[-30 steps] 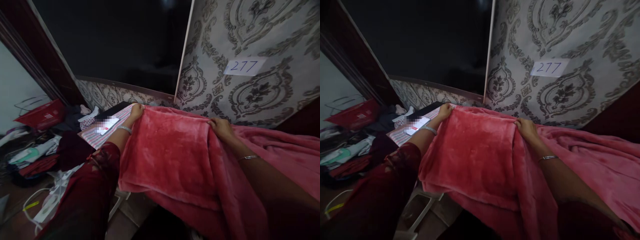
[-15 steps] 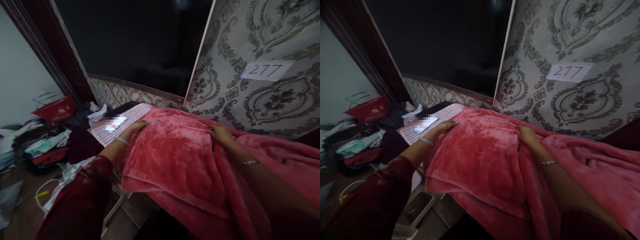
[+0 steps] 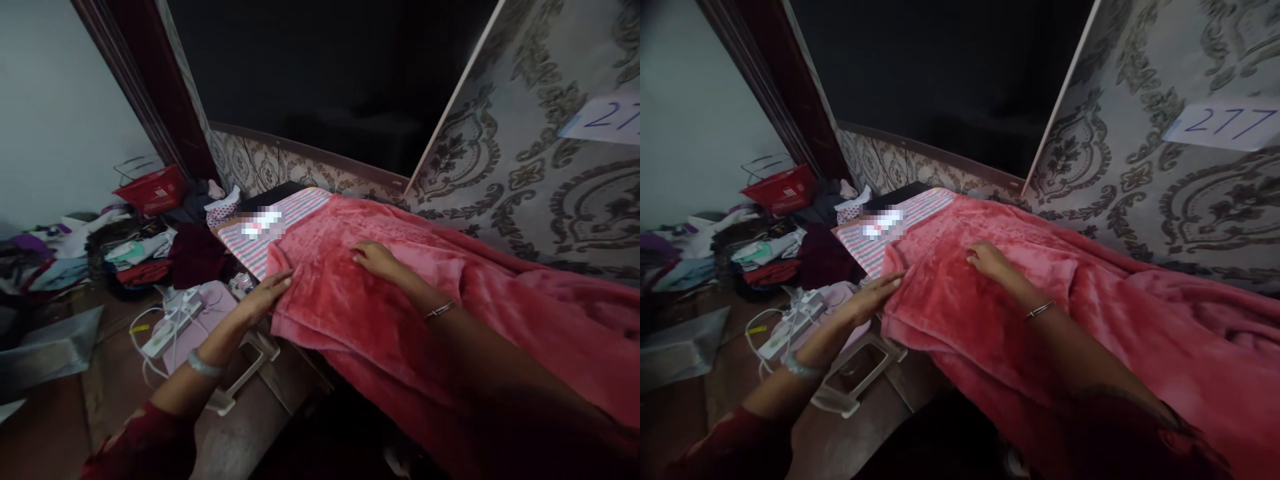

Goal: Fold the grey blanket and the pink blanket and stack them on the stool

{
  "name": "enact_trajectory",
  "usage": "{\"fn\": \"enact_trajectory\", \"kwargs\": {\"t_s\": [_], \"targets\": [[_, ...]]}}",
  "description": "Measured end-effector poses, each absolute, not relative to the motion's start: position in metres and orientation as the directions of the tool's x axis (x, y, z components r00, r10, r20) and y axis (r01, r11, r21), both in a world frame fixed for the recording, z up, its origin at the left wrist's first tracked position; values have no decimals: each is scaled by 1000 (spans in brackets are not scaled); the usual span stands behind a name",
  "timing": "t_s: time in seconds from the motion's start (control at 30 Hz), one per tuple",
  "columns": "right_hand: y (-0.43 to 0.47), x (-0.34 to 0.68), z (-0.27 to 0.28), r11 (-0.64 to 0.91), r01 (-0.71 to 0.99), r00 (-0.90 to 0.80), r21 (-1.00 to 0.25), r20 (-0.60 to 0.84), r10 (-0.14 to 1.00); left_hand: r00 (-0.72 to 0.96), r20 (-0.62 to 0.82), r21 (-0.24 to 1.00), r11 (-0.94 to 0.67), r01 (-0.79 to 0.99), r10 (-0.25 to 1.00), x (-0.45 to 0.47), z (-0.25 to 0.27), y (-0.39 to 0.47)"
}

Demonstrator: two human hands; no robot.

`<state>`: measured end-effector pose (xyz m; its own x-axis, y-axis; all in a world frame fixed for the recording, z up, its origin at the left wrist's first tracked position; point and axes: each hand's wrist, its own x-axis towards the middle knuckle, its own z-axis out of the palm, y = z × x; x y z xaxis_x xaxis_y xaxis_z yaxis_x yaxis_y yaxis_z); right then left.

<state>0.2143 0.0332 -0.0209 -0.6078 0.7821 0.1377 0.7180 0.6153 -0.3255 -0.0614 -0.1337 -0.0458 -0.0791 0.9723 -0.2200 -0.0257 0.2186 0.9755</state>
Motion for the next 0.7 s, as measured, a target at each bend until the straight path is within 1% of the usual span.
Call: {"fn": "enact_trajectory", "kwargs": {"t_s": [0.07, 0.17, 0.23, 0.33, 0.4, 0.47, 0.57, 0.63, 0.7], "targets": [[16, 203, -19, 640, 687, -637, -343, 139, 758, -52, -241, 969, 237, -73, 969, -60, -51, -158], [-32, 185, -20, 668, 605, -702, -432, 106, 704, 33, -263, 954, 266, -141, 964, -59, -62, -181], [-70, 175, -23, 677, 573, -737, -462, 72, 673, 63, -258, 942, 266, -206, 964, -57, -68, -189], [-113, 165, -31, 688, 602, -752, -404, 3, 659, 116, -242, 921, 266, -283, 963, -55, -73, -195], [-125, 161, -38, 689, 631, -747, -356, -38, 664, 127, -243, 925, 269, -268, 962, -53, -75, -198], [-124, 160, -43, 685, 644, -737, -340, -36, 675, 101, -247, 936, 264, -231, 964, -51, -76, -200], [-112, 163, -41, 672, 625, -719, -398, 42, 694, 58, -241, 946, 248, -211, 969, -50, -74, -202], [-106, 165, -31, 688, 557, -709, -465, 165, 685, 48, -229, 944, 234, -231, 972, -50, -70, -202], [-109, 166, -19, 743, 460, -704, -486, 310, 639, 47, -219, 942, 223, -251, 975, -49, -65, -202]]}}
